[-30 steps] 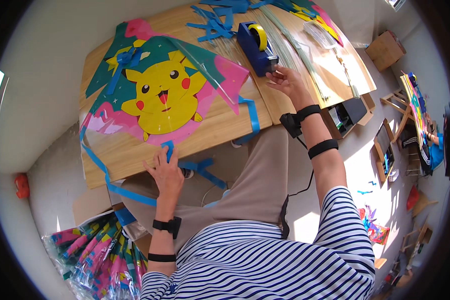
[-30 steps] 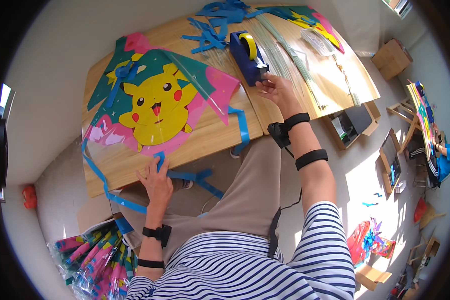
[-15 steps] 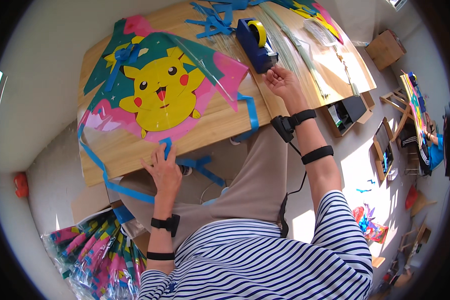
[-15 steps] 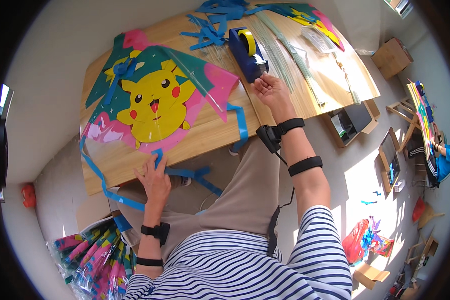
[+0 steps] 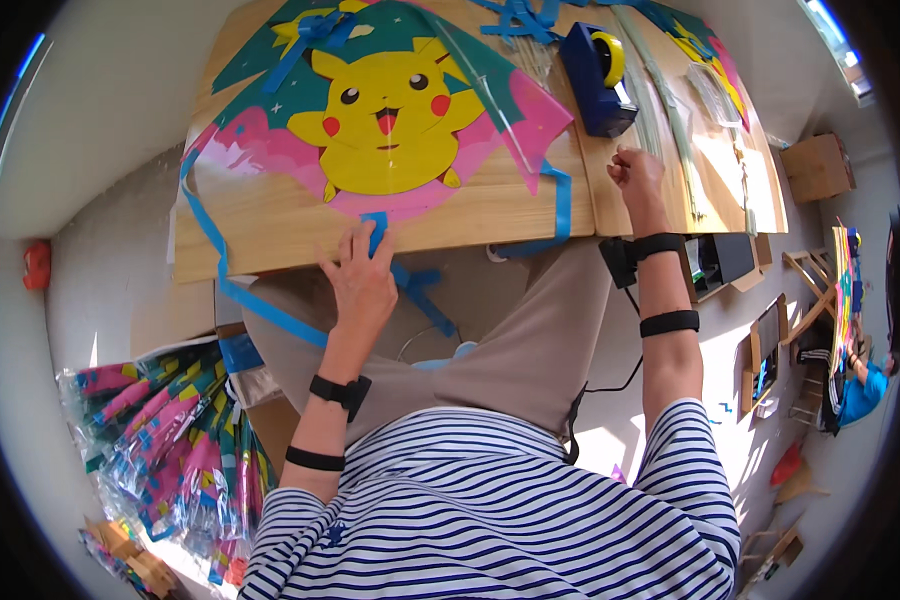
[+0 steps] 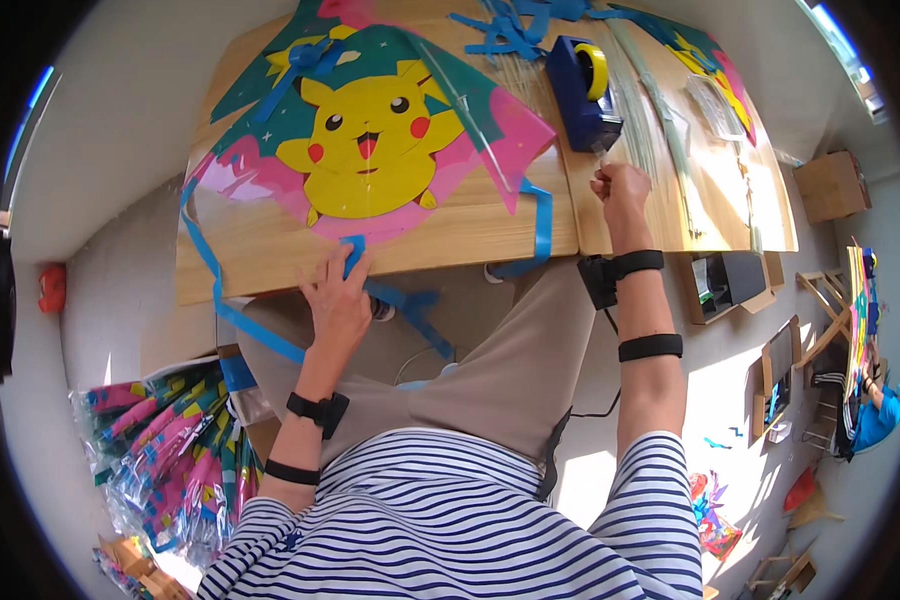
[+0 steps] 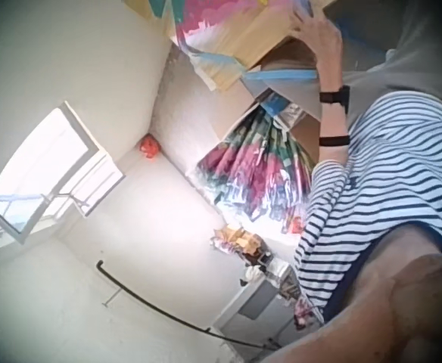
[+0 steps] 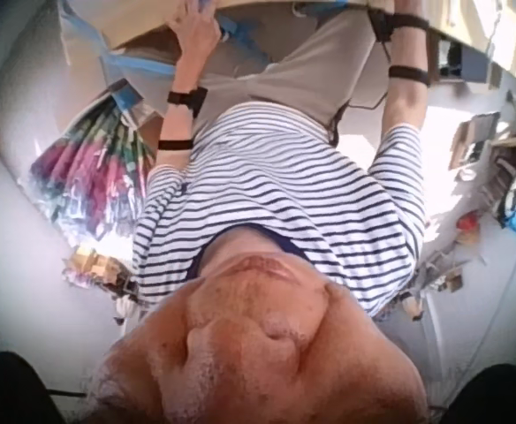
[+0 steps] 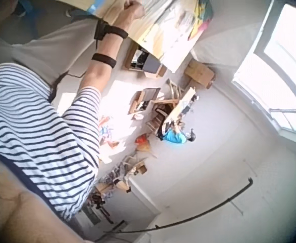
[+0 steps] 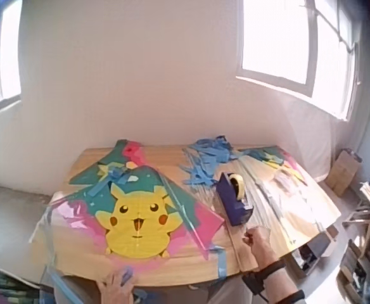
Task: Attaching plastic reinforcement strips and tape to a Pikachu-themed kite.
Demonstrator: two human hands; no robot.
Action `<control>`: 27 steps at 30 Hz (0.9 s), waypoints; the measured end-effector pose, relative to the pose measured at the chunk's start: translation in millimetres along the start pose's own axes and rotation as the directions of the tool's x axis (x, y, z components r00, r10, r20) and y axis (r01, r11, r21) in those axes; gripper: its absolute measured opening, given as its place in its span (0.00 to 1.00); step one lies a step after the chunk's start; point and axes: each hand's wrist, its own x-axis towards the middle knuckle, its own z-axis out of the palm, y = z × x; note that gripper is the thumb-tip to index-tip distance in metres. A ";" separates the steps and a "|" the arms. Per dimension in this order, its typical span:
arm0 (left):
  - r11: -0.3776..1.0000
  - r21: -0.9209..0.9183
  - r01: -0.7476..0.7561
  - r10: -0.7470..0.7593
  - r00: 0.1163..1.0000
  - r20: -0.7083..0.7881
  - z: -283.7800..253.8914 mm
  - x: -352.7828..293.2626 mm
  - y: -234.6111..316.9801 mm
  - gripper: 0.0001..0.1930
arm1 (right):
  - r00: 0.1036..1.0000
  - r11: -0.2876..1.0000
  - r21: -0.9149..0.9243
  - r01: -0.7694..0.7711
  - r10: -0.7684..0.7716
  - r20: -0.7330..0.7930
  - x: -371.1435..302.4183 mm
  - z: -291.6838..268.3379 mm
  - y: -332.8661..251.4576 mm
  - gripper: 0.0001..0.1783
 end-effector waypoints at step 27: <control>0.998 -0.017 0.059 -0.060 0.993 -0.102 5.8 -5.1 4.0 0.28 | -0.024 -0.053 0.055 0.997 0.468 0.884 -174.6 277.4 64.5 0.03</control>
